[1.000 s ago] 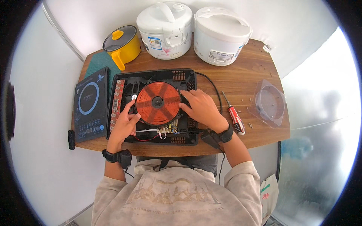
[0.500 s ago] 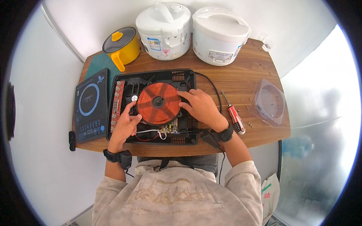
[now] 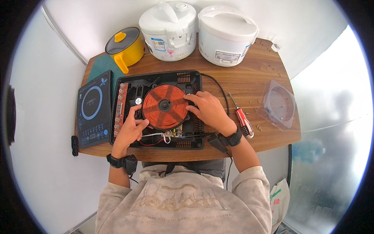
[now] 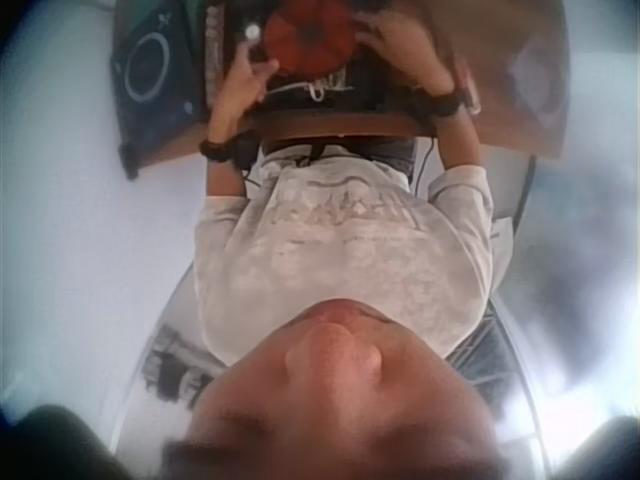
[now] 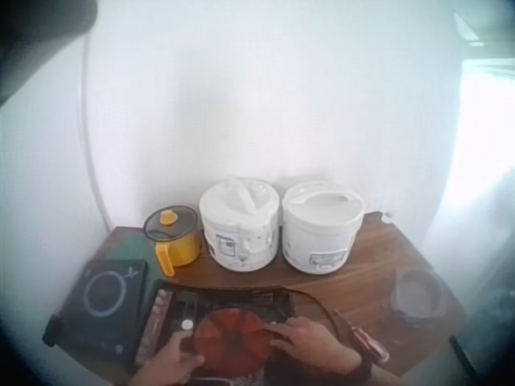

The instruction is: The person assembles an electronic device by positioning a copper coil onto a black plastic housing and securing it with a screwdriver. They then connect wires to a circuit board and tighten the connections.

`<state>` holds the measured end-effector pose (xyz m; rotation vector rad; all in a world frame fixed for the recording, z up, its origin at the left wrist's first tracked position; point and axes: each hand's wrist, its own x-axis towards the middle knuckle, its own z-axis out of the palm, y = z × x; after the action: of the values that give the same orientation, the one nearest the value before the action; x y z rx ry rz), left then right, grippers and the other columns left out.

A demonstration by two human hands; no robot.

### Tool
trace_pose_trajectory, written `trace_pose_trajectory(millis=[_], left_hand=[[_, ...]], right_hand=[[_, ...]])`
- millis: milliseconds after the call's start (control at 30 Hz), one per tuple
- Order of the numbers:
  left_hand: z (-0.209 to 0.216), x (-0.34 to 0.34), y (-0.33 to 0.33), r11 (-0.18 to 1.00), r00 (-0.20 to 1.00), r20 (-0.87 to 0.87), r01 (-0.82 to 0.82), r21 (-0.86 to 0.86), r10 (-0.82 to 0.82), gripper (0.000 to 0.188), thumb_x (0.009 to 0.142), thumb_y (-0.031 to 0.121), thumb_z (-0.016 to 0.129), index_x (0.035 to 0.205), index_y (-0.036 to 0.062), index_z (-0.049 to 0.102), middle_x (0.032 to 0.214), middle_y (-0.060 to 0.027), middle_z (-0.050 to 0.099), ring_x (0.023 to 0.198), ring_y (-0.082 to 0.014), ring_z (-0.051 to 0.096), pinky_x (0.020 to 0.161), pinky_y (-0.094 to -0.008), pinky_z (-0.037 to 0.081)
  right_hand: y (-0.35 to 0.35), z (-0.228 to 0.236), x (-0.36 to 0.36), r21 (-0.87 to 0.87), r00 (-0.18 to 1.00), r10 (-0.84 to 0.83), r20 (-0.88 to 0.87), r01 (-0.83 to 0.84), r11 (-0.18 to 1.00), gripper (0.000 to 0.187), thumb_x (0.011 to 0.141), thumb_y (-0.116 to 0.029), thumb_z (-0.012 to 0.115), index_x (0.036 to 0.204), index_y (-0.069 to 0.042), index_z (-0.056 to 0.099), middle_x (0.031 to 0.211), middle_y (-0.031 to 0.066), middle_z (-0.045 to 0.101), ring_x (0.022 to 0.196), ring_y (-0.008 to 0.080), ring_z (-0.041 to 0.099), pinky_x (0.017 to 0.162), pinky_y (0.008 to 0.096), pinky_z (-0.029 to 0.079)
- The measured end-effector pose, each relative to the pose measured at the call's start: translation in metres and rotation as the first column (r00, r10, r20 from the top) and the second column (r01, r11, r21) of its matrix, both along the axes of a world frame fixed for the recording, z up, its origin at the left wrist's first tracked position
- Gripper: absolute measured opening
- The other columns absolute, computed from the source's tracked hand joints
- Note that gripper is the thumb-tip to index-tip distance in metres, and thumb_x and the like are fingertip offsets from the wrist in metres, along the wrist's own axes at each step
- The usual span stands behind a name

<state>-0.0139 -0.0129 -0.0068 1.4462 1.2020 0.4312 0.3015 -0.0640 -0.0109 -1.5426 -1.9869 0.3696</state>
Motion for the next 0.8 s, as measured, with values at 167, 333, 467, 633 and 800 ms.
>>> trace_pose_trajectory(millis=[167,333,467,633,800], left_hand=[[0.001,-0.001,0.0,1.0,0.999,-0.033,0.022,0.02,-0.022,0.066,0.101,0.014,0.067,0.153,0.0044,0.026,0.083,-0.0108,0.073,0.047,-0.0098,0.052,0.045,-0.0255,0.043],[0.013,0.005,-0.005,0.999,0.996,-0.091,0.023,0.037,-0.019,0.066,0.1,0.012,0.068,0.153,0.004,0.029,0.081,-0.009,0.071,0.048,-0.0094,0.052,0.045,-0.0248,0.043],[0.016,0.006,-0.008,0.991,0.987,-0.159,0.034,0.132,-0.013,0.064,0.1,0.015,0.068,0.152,0.0014,0.032,0.082,-0.0121,0.074,0.049,-0.0137,0.058,0.048,-0.0285,0.046],[0.02,0.012,-0.015,0.974,0.962,-0.272,0.074,0.213,-0.013,0.063,0.101,0.017,0.066,0.153,0.0005,0.034,0.082,-0.0157,0.074,0.061,-0.0228,0.067,0.062,-0.0341,0.052],[0.018,0.009,-0.014,0.965,0.955,-0.294,0.108,0.24,-0.034,0.064,0.101,0.017,0.066,0.154,0.0008,0.033,0.087,-0.0185,0.076,0.08,-0.0311,0.073,0.076,-0.0369,0.053]], right_hand=[[-0.002,-0.001,0.0,-0.009,1.0,-0.007,0.011,0.007,1.0,0.035,0.091,-0.024,0.075,0.123,-0.01,0.072,0.1,0.0135,0.067,0.098,0.0356,0.064,0.086,0.0463,0.054],[-0.005,-0.001,0.001,0.002,1.0,-0.004,0.013,0.004,1.0,0.034,0.091,-0.024,0.075,0.123,-0.011,0.072,0.101,0.0125,0.066,0.099,0.0345,0.064,0.087,0.0459,0.053],[-0.004,-0.001,0.0,-0.009,1.0,-0.012,0.008,0.012,1.0,0.034,0.091,-0.024,0.074,0.123,-0.012,0.072,0.101,0.0118,0.067,0.1,0.0338,0.064,0.087,0.0456,0.053],[-0.004,-0.006,0.0,0.013,1.0,-0.024,0.006,0.024,1.0,0.034,0.091,-0.024,0.075,0.123,-0.012,0.071,0.105,0.0118,0.065,0.103,0.0343,0.064,0.09,0.045,0.053],[-0.015,-0.001,-0.007,0.032,0.999,-0.039,0.037,0.038,0.999,0.038,0.09,-0.024,0.076,0.125,-0.011,0.07,0.118,0.0117,0.061,0.111,0.0339,0.061,0.095,0.0443,0.053]])
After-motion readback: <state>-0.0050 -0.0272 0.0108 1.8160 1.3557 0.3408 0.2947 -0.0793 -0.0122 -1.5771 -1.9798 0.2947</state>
